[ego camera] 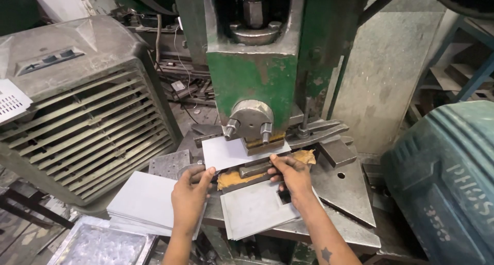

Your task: Using an industrial press machine to punch rectangular holes into small metal plates and stacking the finished products.

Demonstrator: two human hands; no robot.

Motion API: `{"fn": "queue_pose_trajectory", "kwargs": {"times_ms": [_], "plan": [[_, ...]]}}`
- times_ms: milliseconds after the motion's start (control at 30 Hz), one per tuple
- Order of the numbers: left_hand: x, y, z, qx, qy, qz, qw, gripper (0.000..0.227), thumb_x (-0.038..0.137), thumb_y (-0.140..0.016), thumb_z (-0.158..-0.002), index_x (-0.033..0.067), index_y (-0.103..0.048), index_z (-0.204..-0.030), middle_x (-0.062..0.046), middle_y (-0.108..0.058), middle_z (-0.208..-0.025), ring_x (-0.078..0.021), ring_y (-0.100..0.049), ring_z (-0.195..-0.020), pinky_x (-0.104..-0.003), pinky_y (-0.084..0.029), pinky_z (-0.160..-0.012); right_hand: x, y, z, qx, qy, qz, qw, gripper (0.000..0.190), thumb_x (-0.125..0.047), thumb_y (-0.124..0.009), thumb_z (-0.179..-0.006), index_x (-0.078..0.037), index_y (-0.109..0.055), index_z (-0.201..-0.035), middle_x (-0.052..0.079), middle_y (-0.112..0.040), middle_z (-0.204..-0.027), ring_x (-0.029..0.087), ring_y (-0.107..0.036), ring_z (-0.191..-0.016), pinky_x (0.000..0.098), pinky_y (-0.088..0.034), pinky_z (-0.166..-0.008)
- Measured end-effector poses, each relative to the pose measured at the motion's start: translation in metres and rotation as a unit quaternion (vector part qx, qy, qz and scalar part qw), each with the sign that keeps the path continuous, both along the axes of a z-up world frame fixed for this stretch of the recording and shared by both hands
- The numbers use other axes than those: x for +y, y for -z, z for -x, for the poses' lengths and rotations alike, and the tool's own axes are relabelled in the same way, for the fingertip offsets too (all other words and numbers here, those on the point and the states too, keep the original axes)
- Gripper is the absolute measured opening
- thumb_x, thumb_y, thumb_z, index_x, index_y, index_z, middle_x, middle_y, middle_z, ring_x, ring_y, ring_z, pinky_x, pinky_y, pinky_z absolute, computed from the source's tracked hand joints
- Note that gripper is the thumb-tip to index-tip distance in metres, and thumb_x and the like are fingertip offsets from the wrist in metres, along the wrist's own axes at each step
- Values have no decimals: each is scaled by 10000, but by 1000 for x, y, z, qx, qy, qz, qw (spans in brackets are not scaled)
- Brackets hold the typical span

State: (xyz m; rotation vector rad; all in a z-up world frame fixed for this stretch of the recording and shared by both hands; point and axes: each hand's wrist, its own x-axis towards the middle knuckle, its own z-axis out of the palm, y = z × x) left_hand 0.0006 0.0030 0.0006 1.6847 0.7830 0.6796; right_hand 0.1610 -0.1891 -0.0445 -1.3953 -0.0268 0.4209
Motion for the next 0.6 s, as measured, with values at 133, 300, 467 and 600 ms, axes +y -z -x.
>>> {"fn": "queue_pose_trajectory", "kwargs": {"times_ms": [133, 300, 467, 600], "plan": [[14, 15, -6, -49, 51, 46, 996, 521, 343, -786, -820, 16, -685, -1212, -73, -775, -1035, -138, -717, -798, -261, -545, -607, -2, 0, 4, -30, 2, 8, 1000, 280, -352, -739, -904, -72, -738, -905, 35, -724, -740, 72, -582, -529, 237, -392, -419], [18, 22, -5, -38, 79, 87, 992, 494, 322, -760, -862, -5, -703, -1228, -99, -774, -1017, -111, -684, -804, -239, -508, -616, -6, 0, 9, -34, -9, -10, 999, 327, -396, -708, -918, -70, -719, -932, 45, -724, -752, 72, -545, -501, 231, -375, -413], [39, 53, -5, -118, 124, 118, 978, 329, 227, -732, -879, -4, -694, -1111, -71, -722, -906, -104, -640, -743, -254, -470, -589, -4, -6, 8, -61, -21, -32, 997, 341, -410, -699, -916, -71, -704, -943, 56, -728, -763, 71, -548, -498, 227, -371, -410], [43, 65, 0, -168, 141, 132, 967, 251, 251, -622, -945, 5, -656, -909, -39, -645, -768, -109, -598, -670, -256, -493, -583, -11, -12, 9, 62, -31, -41, 997, 262, -359, -693, -933, -98, -679, -918, 24, -724, -791, 85, -547, -546, 236, -372, -453]]}}
